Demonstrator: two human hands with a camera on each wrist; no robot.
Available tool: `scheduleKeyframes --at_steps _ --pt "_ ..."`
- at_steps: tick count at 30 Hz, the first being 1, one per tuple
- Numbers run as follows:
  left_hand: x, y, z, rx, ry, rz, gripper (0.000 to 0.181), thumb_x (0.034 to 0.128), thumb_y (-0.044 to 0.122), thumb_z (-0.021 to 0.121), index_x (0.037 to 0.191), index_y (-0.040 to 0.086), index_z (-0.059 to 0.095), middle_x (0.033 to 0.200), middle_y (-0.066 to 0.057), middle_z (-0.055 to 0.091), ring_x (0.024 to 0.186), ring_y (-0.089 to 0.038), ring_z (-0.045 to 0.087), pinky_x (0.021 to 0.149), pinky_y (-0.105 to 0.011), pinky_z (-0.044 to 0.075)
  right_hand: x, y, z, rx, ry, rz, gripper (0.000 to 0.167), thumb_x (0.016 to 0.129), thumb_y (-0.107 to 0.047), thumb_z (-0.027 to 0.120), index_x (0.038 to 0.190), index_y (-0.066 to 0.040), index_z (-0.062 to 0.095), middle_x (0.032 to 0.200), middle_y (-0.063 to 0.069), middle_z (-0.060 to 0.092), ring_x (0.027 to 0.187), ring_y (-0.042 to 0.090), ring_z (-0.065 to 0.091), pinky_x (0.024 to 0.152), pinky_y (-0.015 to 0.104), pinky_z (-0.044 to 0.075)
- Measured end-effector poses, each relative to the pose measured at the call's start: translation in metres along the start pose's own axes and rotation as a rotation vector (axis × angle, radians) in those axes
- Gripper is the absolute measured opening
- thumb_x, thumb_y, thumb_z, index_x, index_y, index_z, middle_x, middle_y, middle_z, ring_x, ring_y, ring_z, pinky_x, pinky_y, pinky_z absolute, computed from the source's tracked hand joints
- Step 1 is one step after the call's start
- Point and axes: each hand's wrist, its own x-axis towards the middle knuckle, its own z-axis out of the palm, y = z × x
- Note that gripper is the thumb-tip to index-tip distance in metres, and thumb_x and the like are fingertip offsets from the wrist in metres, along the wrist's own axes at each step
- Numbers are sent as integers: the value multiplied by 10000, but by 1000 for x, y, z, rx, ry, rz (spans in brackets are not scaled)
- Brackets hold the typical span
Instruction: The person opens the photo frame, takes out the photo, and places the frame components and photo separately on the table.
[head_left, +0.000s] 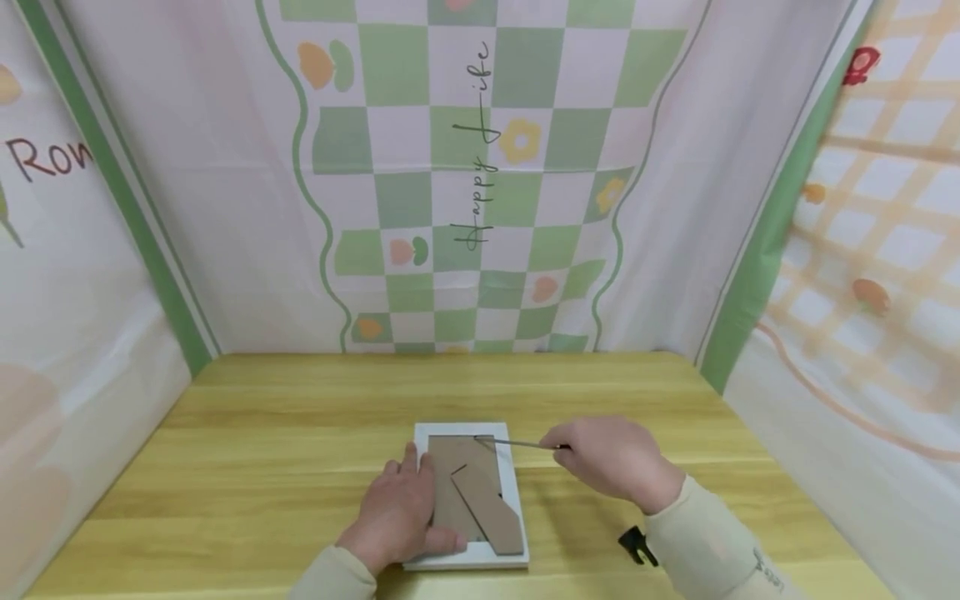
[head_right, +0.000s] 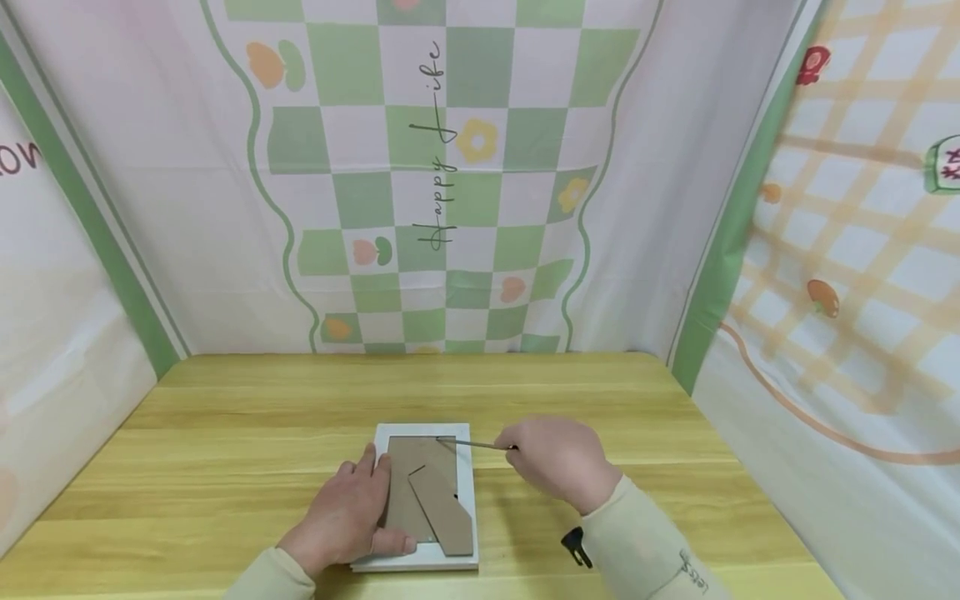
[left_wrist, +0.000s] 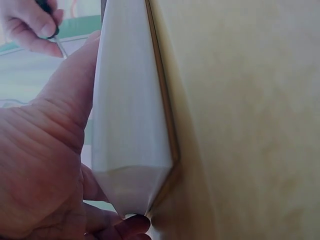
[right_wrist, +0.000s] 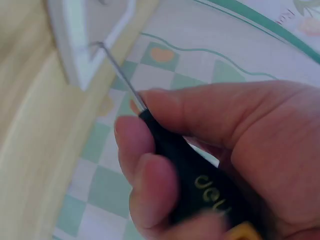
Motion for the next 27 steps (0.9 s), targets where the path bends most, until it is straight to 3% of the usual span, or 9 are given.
scheduleKeyframes --at_steps 3,7,12,16,23,25,27 --pt "0 1 0 5 2 2 1296 659 722 849 1540 -106 382 1590 -412 298 1367 -545 452 1137 -619 409 -9 -1 15 -83 122 6 250 972 -188 702 1155 -335 790 966 -65 791 823 156 737 577 342 555" --pt "-1 1 0 10 14 12 1288 658 719 849 1530 -112 393 1578 -421 310 1358 -554 459 1125 -629 419 -23 -4 42 -232 268 -1 273 942 -226 755 1188 -344 763 685 -63 613 540 82 515 411 262 399" --pt "-2 2 -1 18 25 25 1280 660 712 853 1519 -122 399 1568 -430 316 1346 -556 468 1114 -629 431 -32 -4 71 -393 410 -81 452 878 -123 782 1258 -358 712 690 -43 513 496 59 370 353 225 311" --pt "-2 1 -1 14 22 21 1287 658 709 854 1525 -121 391 1575 -422 312 1348 -551 466 1117 -629 427 -32 0 82 -407 543 -162 517 807 -62 794 1246 -326 727 667 -37 477 488 45 318 350 201 273" --pt "-1 1 -1 20 15 21 1290 659 719 850 1524 -122 394 1574 -420 319 1346 -548 468 1118 -623 429 -23 10 73 -370 573 -197 288 887 -225 809 1158 -314 776 596 -80 423 464 2 250 366 158 210" --pt "-1 1 -1 18 15 22 1289 659 717 851 1523 -123 394 1574 -421 318 1343 -546 470 1117 -621 431 -19 10 65 -328 526 -173 270 894 -231 804 1144 -332 786 591 -87 454 464 1 282 368 175 230" --pt "-1 0 -1 16 13 20 1288 660 716 851 1525 -121 392 1576 -420 316 1347 -545 467 1120 -620 427 -14 10 55 -279 425 -122 266 915 -241 788 1154 -357 783 600 -82 509 473 13 350 369 207 282"
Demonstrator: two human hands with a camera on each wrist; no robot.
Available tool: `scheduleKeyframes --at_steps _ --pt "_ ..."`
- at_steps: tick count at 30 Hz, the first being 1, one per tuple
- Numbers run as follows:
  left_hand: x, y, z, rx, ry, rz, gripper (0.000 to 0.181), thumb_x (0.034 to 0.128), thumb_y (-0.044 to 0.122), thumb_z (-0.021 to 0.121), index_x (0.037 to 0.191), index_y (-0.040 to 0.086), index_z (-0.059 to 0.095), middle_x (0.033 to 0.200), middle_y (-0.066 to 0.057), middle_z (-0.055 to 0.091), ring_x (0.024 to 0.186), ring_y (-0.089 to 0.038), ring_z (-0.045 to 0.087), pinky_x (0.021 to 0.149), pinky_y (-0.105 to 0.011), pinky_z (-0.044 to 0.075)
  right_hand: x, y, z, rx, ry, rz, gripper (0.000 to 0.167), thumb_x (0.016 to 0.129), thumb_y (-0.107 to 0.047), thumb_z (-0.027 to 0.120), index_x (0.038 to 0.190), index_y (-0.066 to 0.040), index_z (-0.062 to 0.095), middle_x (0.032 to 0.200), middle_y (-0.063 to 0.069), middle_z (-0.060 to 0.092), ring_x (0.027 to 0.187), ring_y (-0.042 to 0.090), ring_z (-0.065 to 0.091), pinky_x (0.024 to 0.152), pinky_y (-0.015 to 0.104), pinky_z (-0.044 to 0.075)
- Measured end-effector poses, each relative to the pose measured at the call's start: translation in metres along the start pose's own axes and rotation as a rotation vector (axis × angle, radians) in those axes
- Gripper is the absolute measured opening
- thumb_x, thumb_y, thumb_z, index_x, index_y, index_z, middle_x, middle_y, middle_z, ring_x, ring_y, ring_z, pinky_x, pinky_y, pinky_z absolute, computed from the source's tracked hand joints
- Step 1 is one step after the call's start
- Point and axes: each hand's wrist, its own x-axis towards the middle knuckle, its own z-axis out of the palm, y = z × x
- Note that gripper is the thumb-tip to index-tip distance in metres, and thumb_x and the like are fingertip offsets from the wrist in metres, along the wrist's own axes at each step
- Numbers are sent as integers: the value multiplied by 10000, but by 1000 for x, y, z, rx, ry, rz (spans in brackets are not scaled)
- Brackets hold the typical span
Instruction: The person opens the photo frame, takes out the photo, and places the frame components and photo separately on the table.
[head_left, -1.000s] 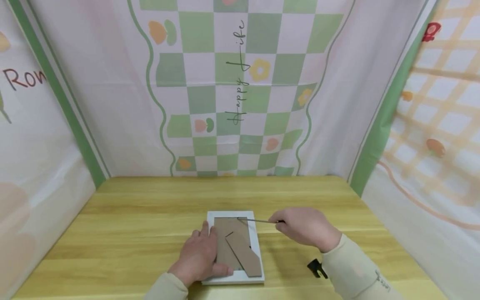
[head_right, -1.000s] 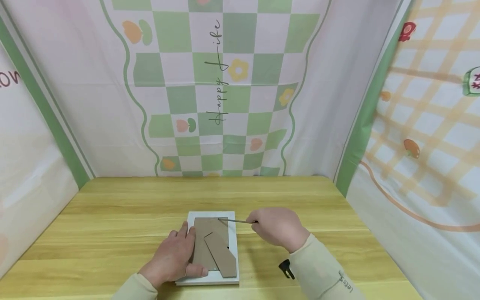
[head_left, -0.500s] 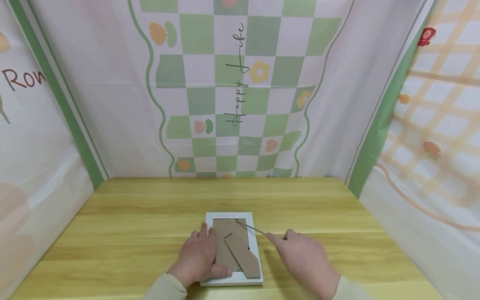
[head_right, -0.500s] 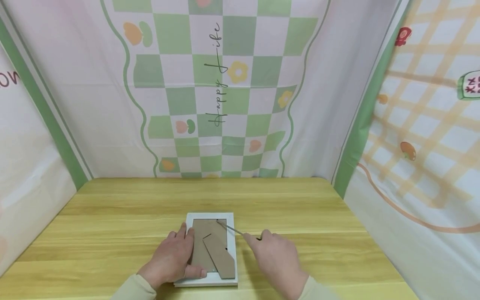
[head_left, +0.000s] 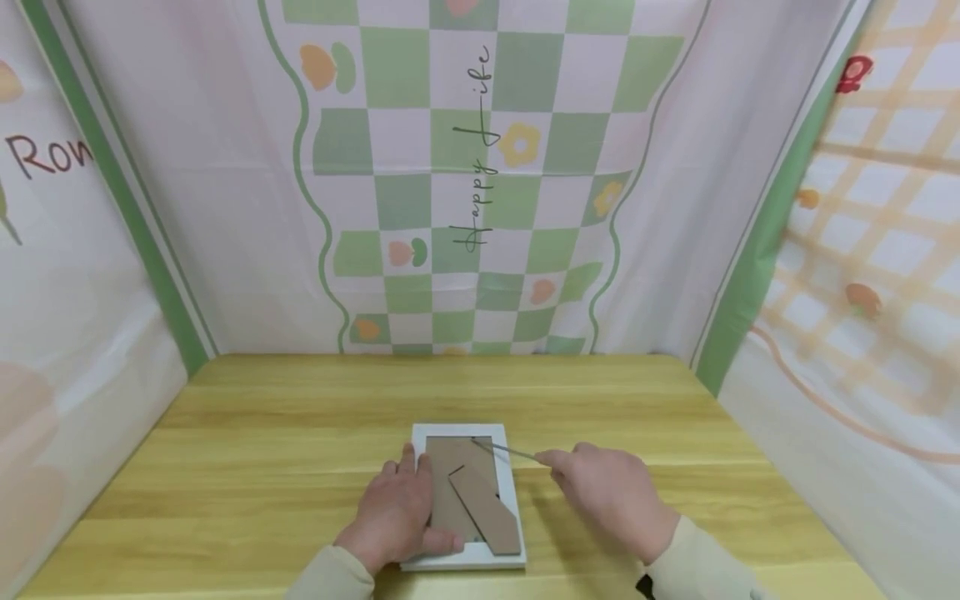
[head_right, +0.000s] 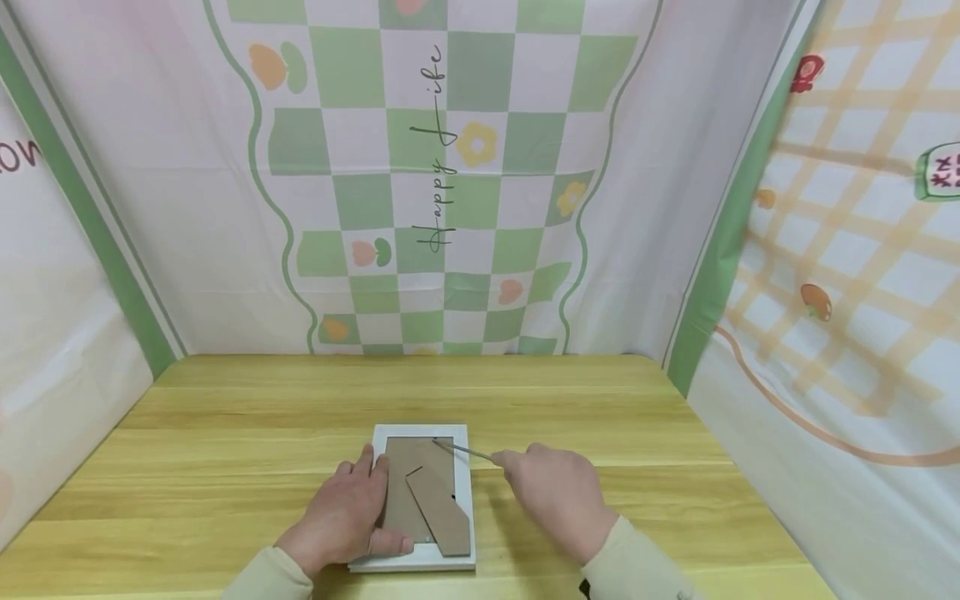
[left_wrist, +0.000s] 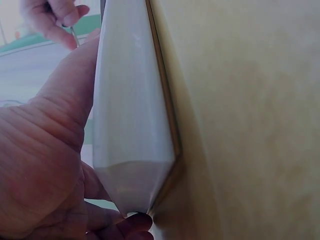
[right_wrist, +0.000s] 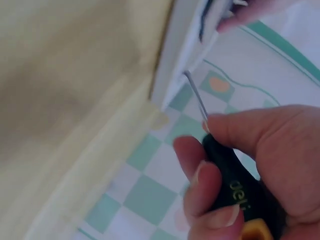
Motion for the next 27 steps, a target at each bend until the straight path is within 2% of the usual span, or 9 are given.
scheduleKeyframes --at_steps 2,5,8,9,11,16,22,24,27 --pt "0 0 -1 -1 -4 -2 1286 664 716 849 1528 -118 390 1579 -418 313 1353 -545 461 1125 -618 423 10 3 -10 56 -152 54 277 939 -247 773 1185 -376 773 689 -69 648 536 40 508 398 251 371" --pt "0 0 -1 -2 -8 -5 1284 667 719 845 1532 -113 388 1583 -414 310 1362 -546 455 1132 -617 417 23 12 -21 163 -322 74 275 982 -229 719 1229 -341 765 985 -54 793 820 145 736 580 352 571" --pt "0 0 -1 -4 -11 -6 1282 670 718 843 1533 -113 387 1584 -413 309 1368 -548 450 1135 -618 414 35 21 -28 284 -442 62 273 1015 -190 668 1258 -268 764 1219 -39 771 1112 247 738 849 458 617" --pt "0 0 -1 -4 -12 -7 1282 670 718 844 1533 -113 388 1584 -413 309 1367 -546 452 1134 -618 415 39 24 -30 320 -477 64 270 1022 -187 658 1262 -251 762 1234 -30 765 1142 256 727 904 481 605" --pt "0 1 -1 -2 -15 -8 1281 672 720 841 1534 -111 388 1586 -411 308 1371 -545 450 1136 -619 413 46 30 -32 384 -540 77 271 1030 -174 645 1272 -221 757 1189 -13 775 1089 237 738 911 490 598" --pt "1 0 0 8 -15 -9 1284 673 732 834 1533 -111 389 1587 -408 310 1375 -545 451 1139 -619 412 61 40 -36 491 -644 111 282 1033 -164 641 1293 -204 740 1018 -46 760 865 111 696 771 414 582" --pt "1 -1 1 2 -21 -16 1279 677 726 834 1535 -110 388 1595 -404 298 1395 -557 428 1155 -624 390 71 48 -38 581 -734 191 284 1047 -195 628 1307 -251 729 981 -53 701 865 136 642 681 349 546" --pt "1 0 1 0 -21 -17 1277 678 726 833 1536 -109 387 1595 -404 297 1399 -560 423 1157 -626 388 71 49 -38 569 -731 178 285 1047 -197 628 1307 -254 731 1004 -52 716 891 135 657 711 365 561" --pt "1 -1 0 3 -19 -15 1282 675 733 830 1535 -108 389 1590 -406 304 1396 -559 427 1152 -626 394 65 46 -36 491 -670 105 285 1043 -189 630 1299 -245 740 1083 -34 759 972 170 710 809 429 595"
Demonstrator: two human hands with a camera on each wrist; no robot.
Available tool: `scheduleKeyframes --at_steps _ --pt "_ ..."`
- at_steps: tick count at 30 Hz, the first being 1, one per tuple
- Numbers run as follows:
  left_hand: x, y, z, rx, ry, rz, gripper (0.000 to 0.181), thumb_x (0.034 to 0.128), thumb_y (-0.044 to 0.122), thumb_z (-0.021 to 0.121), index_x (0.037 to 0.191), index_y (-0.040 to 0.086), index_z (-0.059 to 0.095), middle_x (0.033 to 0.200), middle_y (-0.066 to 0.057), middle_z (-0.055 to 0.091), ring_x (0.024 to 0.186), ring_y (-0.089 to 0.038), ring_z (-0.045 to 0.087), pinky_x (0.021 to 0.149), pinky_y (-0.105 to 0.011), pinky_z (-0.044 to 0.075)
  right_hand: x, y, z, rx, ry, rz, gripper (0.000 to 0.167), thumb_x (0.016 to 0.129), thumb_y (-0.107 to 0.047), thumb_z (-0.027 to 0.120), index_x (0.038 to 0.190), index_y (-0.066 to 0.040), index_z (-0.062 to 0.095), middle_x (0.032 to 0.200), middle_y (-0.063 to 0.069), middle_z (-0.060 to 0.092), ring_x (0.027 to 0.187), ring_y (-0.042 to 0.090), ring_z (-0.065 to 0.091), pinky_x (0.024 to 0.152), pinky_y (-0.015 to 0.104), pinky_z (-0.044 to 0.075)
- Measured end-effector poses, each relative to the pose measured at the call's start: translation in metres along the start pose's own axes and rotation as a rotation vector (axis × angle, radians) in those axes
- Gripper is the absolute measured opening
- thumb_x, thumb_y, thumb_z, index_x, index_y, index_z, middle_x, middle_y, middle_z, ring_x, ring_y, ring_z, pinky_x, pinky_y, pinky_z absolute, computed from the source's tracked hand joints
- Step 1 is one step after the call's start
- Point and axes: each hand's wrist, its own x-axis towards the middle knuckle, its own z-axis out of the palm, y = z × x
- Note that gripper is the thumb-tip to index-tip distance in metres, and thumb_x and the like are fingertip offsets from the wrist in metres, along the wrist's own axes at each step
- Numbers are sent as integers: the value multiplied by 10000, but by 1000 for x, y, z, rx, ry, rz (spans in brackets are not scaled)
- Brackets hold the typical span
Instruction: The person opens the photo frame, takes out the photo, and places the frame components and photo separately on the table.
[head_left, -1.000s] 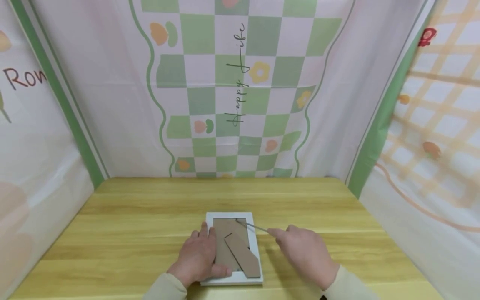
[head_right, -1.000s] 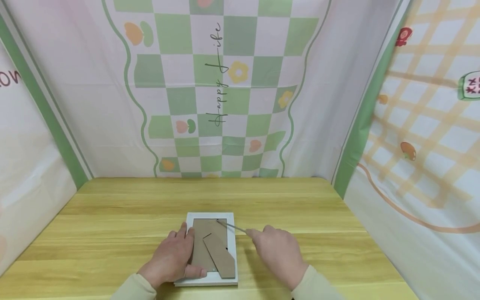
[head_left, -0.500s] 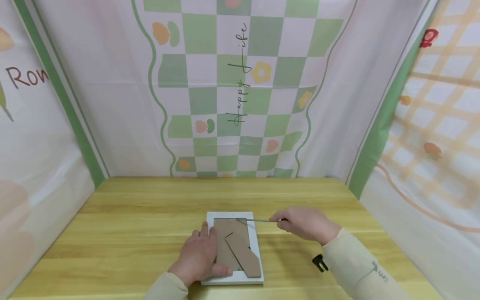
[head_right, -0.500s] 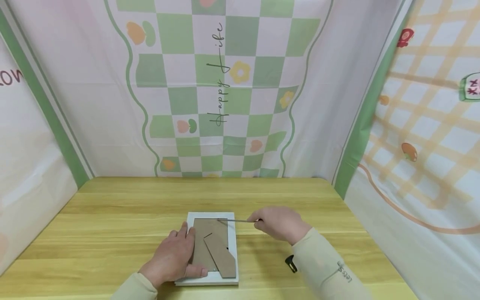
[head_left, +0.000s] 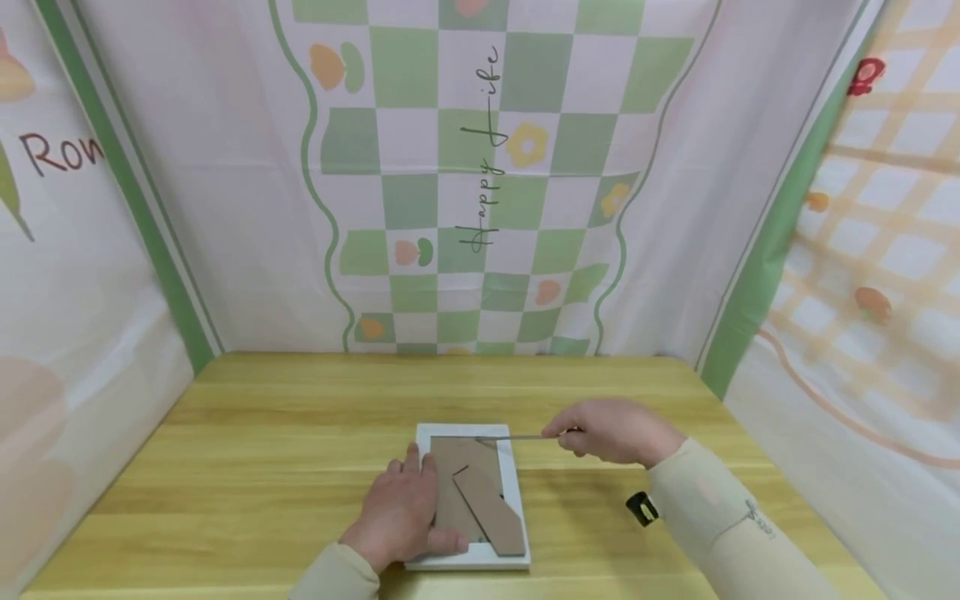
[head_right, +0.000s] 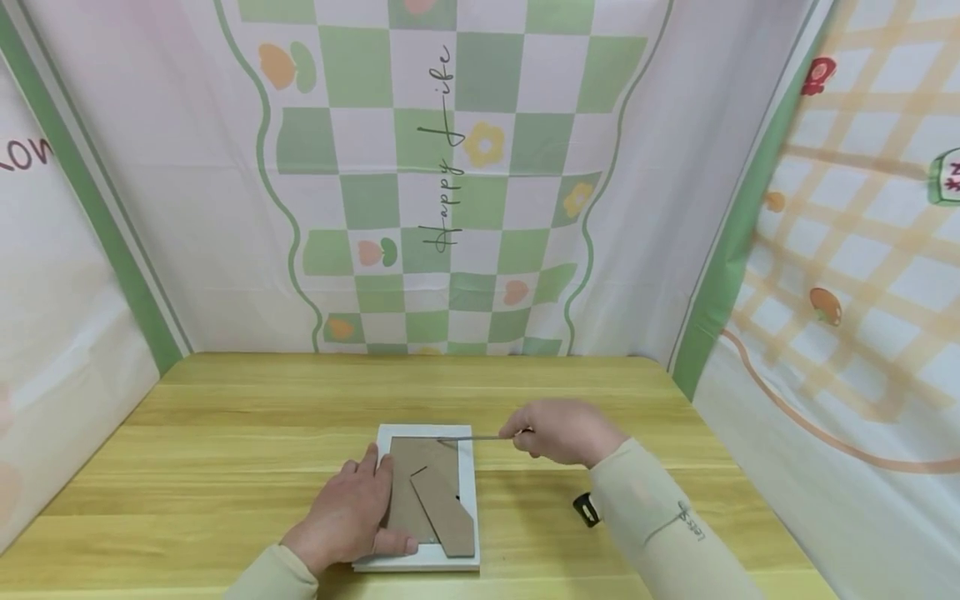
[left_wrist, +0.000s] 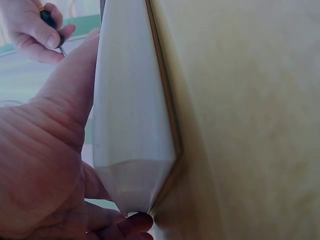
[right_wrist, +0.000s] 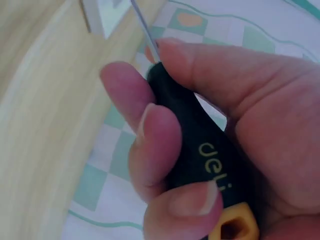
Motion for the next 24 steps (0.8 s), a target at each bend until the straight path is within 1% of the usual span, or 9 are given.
scheduleKeyframes --at_steps 3,5,6,8,11,13,16,21,24 --pt "0 0 0 7 2 2 1287 673 743 825 1536 -108 390 1588 -407 309 1393 -556 432 1148 -622 400 -6 -3 12 -151 112 -59 280 1033 -186 635 1275 -254 758 1198 -39 771 1078 208 737 862 450 606" --pt "1 0 0 20 8 6 1291 670 752 819 1533 -108 393 1581 -410 318 1384 -551 444 1140 -618 411 -11 -6 22 -252 197 -84 283 1023 -187 649 1270 -269 761 1216 -51 771 1085 217 745 806 417 619" --pt "1 0 0 27 8 8 1291 671 756 815 1533 -108 393 1580 -411 320 1382 -549 447 1138 -616 414 -13 -8 27 -286 239 -73 283 1018 -195 657 1260 -295 764 1193 -58 778 1007 187 758 717 380 614" --pt "1 0 1 38 8 9 1294 669 763 810 1534 -105 393 1578 -410 323 1379 -546 452 1135 -614 418 -19 -11 38 -345 305 -48 287 1009 -217 674 1258 -333 757 964 -65 795 760 121 723 527 322 537" --pt "1 0 1 49 0 5 1293 670 767 807 1534 -104 395 1578 -408 326 1380 -543 454 1135 -611 420 -25 -14 54 -430 410 -31 283 982 -252 718 1239 -365 751 662 -85 635 516 42 501 387 268 372" --pt "1 0 1 54 -6 2 1293 670 768 808 1531 -106 398 1579 -407 328 1379 -542 457 1133 -611 423 -28 -15 62 -475 482 -47 280 961 -261 748 1222 -361 754 580 -94 489 471 35 386 367 251 323" --pt "2 1 1 66 -9 1 1291 671 769 808 1526 -110 405 1576 -407 333 1371 -538 467 1125 -605 433 -31 -16 72 -540 605 -86 269 928 -265 788 1179 -361 772 588 -95 493 469 23 376 365 237 312" --pt "2 1 0 76 -9 10 1280 683 766 806 1521 -115 410 1572 -411 338 1361 -536 477 1116 -599 444 -31 -18 81 -578 692 -106 277 891 -261 826 1147 -358 781 617 -76 532 453 32 379 353 227 305" --pt "2 1 0 76 -16 11 1275 690 767 802 1522 -116 410 1574 -410 335 1360 -530 479 1112 -593 449 -29 -18 80 -595 710 -113 269 863 -264 853 1111 -349 794 667 -59 579 464 43 418 352 226 311"
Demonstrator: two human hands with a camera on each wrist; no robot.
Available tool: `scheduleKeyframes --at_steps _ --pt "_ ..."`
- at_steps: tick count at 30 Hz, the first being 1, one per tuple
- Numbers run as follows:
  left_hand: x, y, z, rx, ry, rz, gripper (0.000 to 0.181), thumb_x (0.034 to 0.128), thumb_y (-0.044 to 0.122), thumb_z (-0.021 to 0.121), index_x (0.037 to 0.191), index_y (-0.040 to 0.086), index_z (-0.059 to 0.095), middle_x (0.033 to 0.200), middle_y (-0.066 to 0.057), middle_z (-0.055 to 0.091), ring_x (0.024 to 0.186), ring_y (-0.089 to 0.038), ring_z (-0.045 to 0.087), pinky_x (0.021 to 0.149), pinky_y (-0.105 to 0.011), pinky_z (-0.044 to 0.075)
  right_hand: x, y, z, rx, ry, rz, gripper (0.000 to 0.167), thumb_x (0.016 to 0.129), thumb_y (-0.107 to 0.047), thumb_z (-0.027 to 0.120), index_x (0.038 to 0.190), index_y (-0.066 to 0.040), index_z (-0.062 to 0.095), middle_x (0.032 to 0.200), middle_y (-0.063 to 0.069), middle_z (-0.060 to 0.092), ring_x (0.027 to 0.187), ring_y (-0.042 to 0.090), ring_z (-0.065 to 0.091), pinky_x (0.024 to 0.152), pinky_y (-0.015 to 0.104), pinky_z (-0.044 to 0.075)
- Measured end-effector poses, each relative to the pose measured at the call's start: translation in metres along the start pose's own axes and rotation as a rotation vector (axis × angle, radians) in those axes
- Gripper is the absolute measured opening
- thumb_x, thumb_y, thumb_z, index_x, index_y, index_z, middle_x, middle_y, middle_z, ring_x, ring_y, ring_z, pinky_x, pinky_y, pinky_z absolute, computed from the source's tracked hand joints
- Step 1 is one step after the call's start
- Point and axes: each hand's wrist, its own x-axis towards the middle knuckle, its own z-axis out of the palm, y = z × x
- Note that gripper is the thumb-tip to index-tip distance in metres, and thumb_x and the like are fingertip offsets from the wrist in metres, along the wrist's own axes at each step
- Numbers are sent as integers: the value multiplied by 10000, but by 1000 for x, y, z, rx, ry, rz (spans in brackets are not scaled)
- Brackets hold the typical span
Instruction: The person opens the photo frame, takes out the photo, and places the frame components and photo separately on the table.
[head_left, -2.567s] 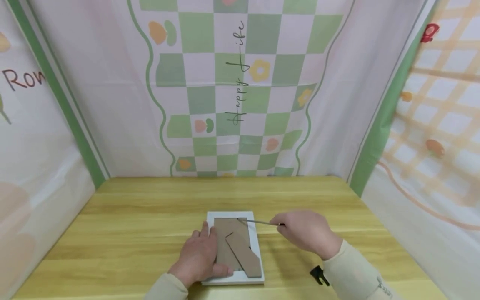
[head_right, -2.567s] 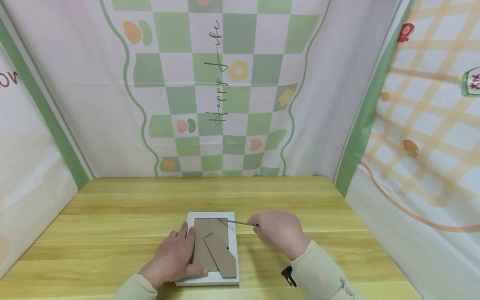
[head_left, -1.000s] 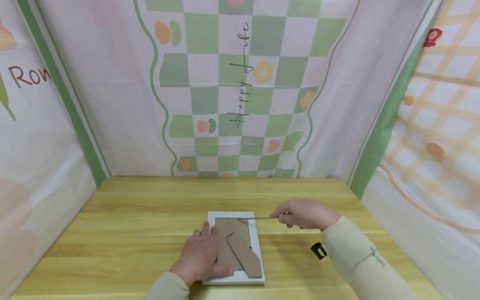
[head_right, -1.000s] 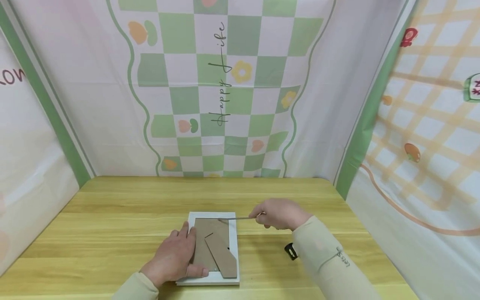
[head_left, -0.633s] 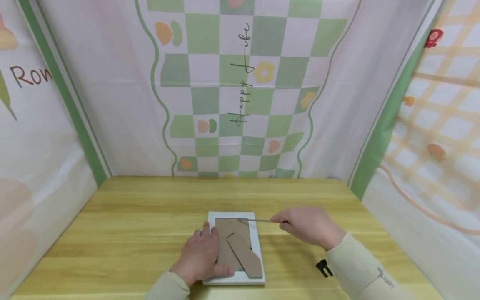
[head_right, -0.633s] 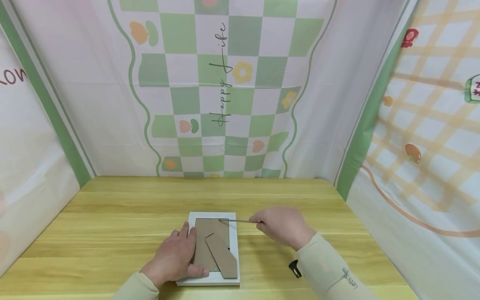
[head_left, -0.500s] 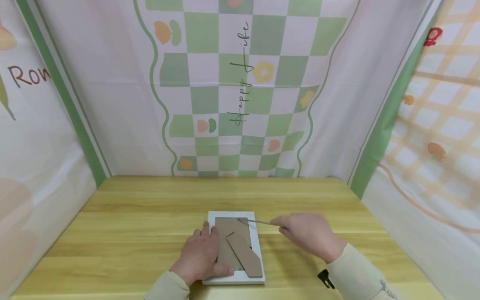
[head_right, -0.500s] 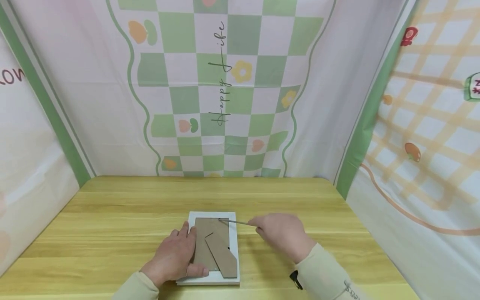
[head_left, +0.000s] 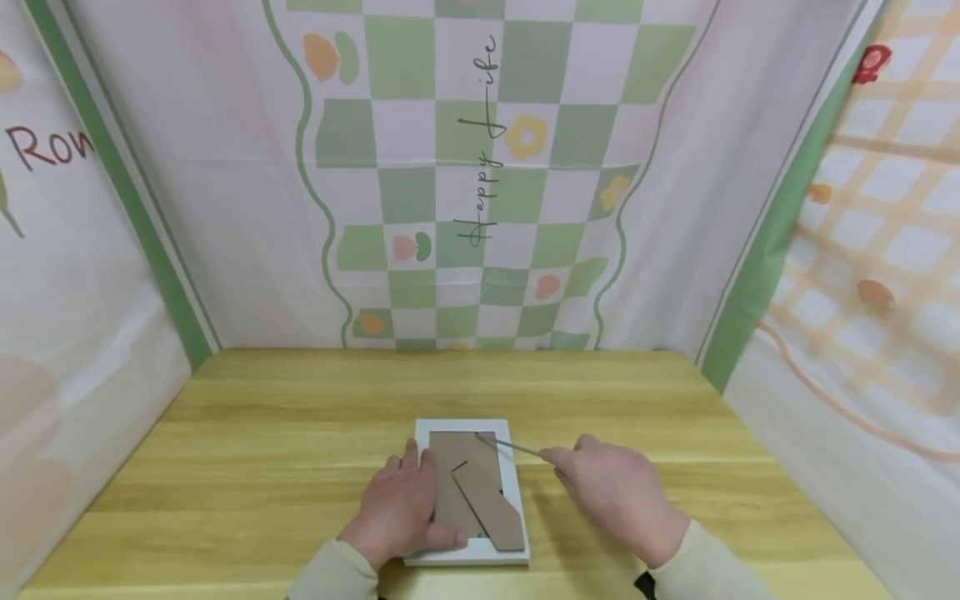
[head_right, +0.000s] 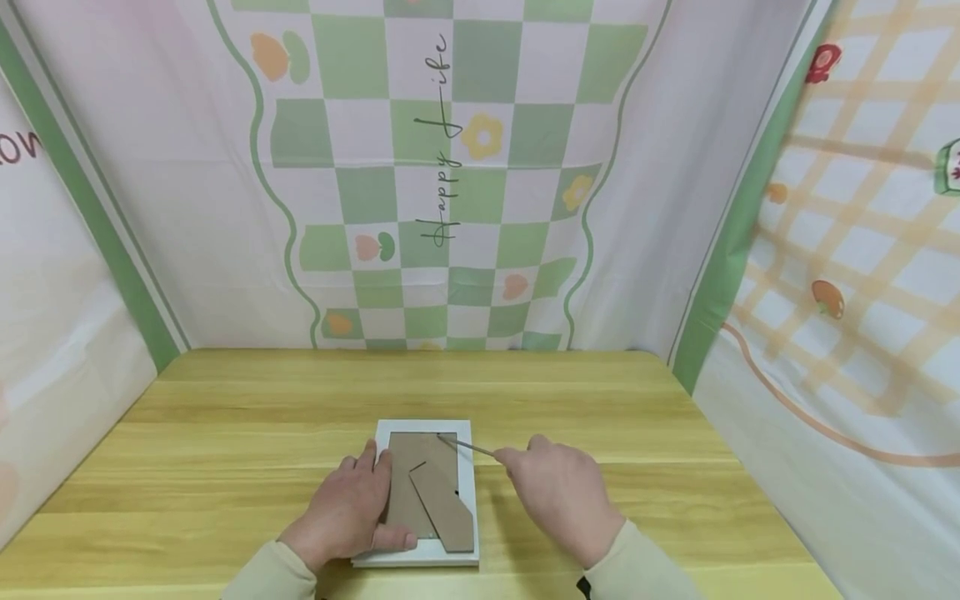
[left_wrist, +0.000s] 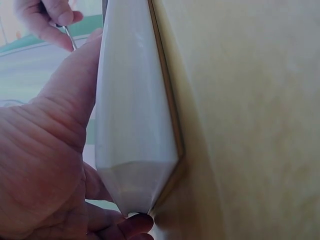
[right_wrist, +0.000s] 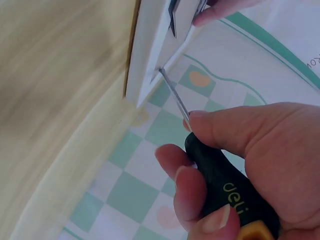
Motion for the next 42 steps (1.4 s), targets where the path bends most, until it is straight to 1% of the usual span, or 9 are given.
scheduleKeyframes --at_steps 3,7,11,16,25,30,35,38,42 --pt "0 0 -1 -6 -3 -2 1279 689 767 802 1525 -116 405 1580 -409 325 1367 -531 472 1117 -593 445 6 3 -3 7 -26 2 254 855 -277 862 1090 -353 803 705 -57 616 476 36 416 354 219 307" --pt "1 -1 0 -23 3 -3 1295 677 763 810 1528 -120 394 1584 -412 312 1376 -545 458 1129 -604 430 16 10 -12 73 -160 35 217 917 -281 800 1115 -369 796 687 -81 644 480 13 415 361 229 315" --pt "0 -1 -1 -33 4 -5 1299 673 762 811 1529 -121 391 1584 -413 311 1378 -549 453 1132 -609 425 28 19 -19 133 -267 22 218 966 -255 741 1149 -363 791 834 -78 772 598 69 642 393 267 389" --pt "0 -1 -1 -32 7 -7 1298 671 759 813 1530 -118 392 1583 -412 312 1375 -549 455 1130 -609 427 44 29 -25 219 -389 -31 231 998 -200 701 1193 -284 790 1117 -61 795 969 184 769 637 332 597" --pt "0 -1 -2 -25 15 2 1293 673 756 813 1529 -118 393 1582 -410 317 1376 -551 453 1138 -610 418 68 45 -33 347 -537 -56 235 1017 -161 660 1183 -262 793 1204 -51 771 1120 234 733 863 431 618" --pt "1 -1 -2 -20 8 -3 1297 671 761 810 1532 -114 392 1585 -404 318 1382 -543 451 1141 -605 416 80 54 -33 407 -626 -52 241 1030 -176 643 1204 -268 782 1223 -57 758 1131 211 719 910 439 598" --pt "0 -1 -2 -23 3 -8 1289 678 760 811 1532 -111 394 1588 -402 317 1382 -537 454 1138 -599 422 91 62 -32 502 -733 7 254 1038 -185 628 1248 -233 763 1071 -59 756 858 120 694 745 352 583" --pt "0 -1 -2 -23 5 -9 1282 682 756 815 1530 -110 398 1585 -402 322 1373 -535 463 1130 -597 431 93 66 -30 566 -793 59 272 1049 -180 607 1281 -222 743 1025 -58 736 799 106 652 678 327 560" --pt "-1 0 0 -21 8 -10 1281 680 753 819 1528 -111 400 1580 -406 327 1370 -542 465 1128 -603 430 85 66 -28 506 -727 4 263 1043 -193 626 1267 -243 754 1139 -46 760 995 171 720 839 418 601"
